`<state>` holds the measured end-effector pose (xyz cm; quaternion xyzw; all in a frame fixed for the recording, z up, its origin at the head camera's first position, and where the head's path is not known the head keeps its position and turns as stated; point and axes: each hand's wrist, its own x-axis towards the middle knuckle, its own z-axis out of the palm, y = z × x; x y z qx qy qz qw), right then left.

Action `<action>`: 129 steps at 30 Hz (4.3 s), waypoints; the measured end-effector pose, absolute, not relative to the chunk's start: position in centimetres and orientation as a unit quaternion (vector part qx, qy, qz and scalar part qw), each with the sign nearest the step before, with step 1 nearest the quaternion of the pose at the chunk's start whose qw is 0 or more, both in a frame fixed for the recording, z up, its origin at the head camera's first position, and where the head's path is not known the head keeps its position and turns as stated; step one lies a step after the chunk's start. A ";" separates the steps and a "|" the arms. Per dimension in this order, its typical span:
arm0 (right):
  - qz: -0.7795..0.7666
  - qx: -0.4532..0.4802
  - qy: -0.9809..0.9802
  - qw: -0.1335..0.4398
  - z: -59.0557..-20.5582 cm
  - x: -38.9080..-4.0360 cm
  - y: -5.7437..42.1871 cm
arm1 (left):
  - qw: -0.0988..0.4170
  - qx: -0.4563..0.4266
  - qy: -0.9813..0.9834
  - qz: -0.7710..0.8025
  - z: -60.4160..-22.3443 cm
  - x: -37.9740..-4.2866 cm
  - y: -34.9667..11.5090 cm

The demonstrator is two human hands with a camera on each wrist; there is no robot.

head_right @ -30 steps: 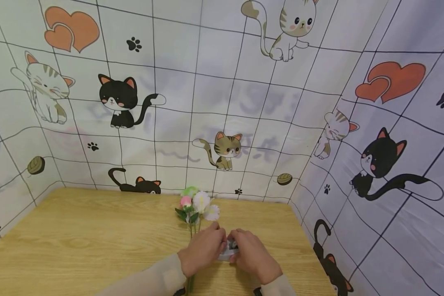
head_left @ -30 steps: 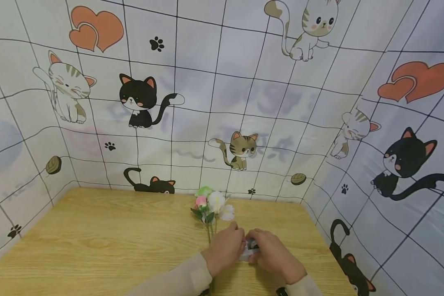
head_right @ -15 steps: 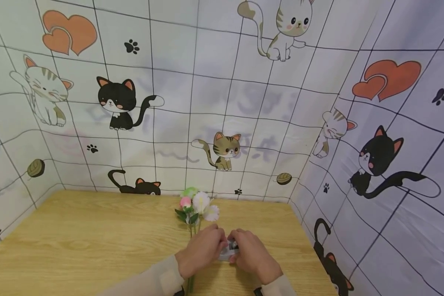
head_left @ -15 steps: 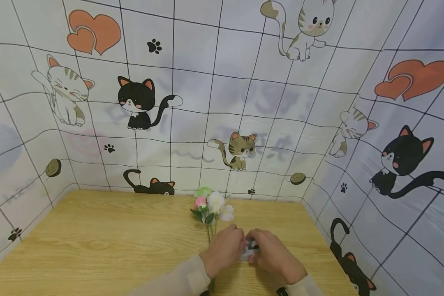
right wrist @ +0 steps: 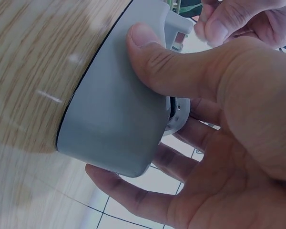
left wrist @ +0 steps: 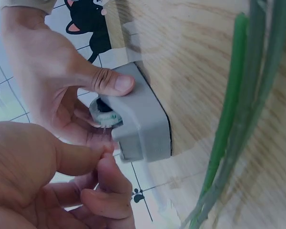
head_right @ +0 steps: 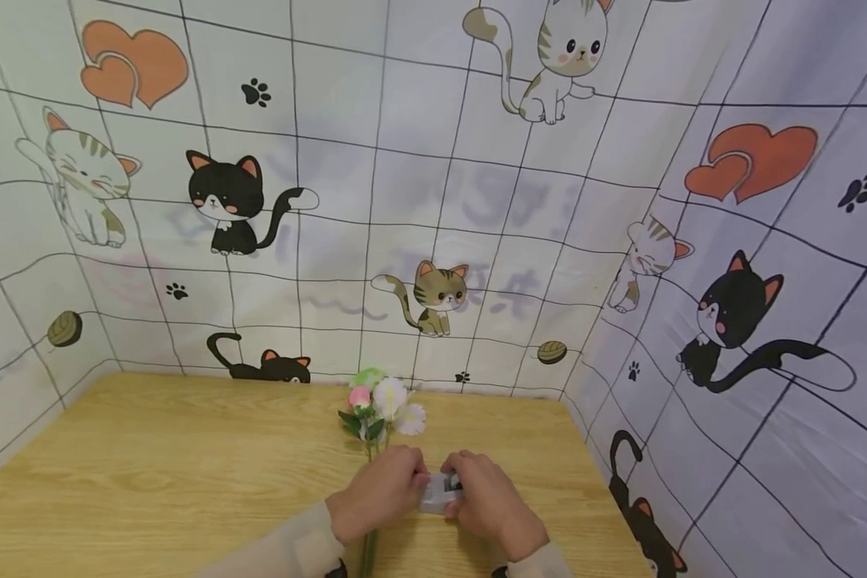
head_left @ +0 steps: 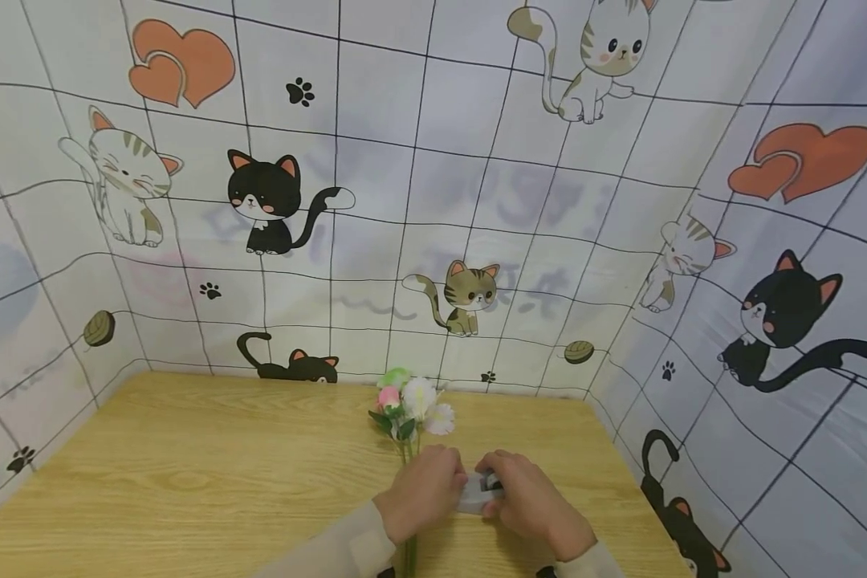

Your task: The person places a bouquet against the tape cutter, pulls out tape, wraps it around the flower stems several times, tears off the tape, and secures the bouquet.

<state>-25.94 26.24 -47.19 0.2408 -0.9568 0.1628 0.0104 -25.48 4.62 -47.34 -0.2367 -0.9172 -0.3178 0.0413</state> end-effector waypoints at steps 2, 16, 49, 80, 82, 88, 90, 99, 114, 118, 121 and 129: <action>0.169 0.235 -0.957 0.004 -47.1 -25.9 26.1 | 0.028 -0.228 -0.917 -0.327 -47.1 -25.5 4.1; 0.179 0.203 -0.963 -0.024 -47.0 -26.0 25.8 | -0.017 -0.224 -0.896 -0.382 -46.8 -26.1 1.4; 0.184 0.196 -0.963 -0.030 -46.9 -25.9 25.6 | -0.092 -0.213 -0.872 -0.432 -47.2 -27.8 -4.2; 0.184 0.197 -0.963 -0.027 -46.6 -25.7 25.5 | -0.064 -0.228 -0.885 -0.401 -51.4 -29.1 -5.0; 0.183 0.197 -0.963 -0.027 -46.7 -25.7 25.5 | -0.049 -0.244 -0.884 -0.395 -52.8 -30.0 -5.1; 0.182 0.198 -0.963 -0.027 -46.7 -26.0 25.4 | -0.038 -0.232 -0.889 -0.393 -53.2 -30.2 -4.9; 0.180 0.199 -0.963 -0.025 -46.7 -26.1 25.4 | -0.039 -0.217 -0.889 -0.400 -52.2 -29.4 -4.7; 0.181 0.203 -0.962 -0.030 -46.7 -25.8 25.4 | -0.016 -0.213 -0.900 -0.380 -51.2 -28.3 -4.9; 0.189 0.199 -0.961 -0.029 -46.6 -25.8 25.3 | -0.009 -0.179 -0.900 -0.399 -49.9 -26.1 -2.6; 0.188 0.197 -0.962 -0.030 -46.9 -25.8 25.4 | -0.016 -0.162 -0.908 -0.387 -49.8 -25.8 -1.4; 0.189 0.195 -0.962 -0.034 -47.0 -25.8 25.4 | -0.007 -0.164 -0.911 -0.379 -50.3 -26.0 -1.0; 0.194 0.193 -0.961 -0.036 -47.1 -25.7 25.4 | -0.016 -0.162 -0.907 -0.389 -50.9 -26.8 -0.7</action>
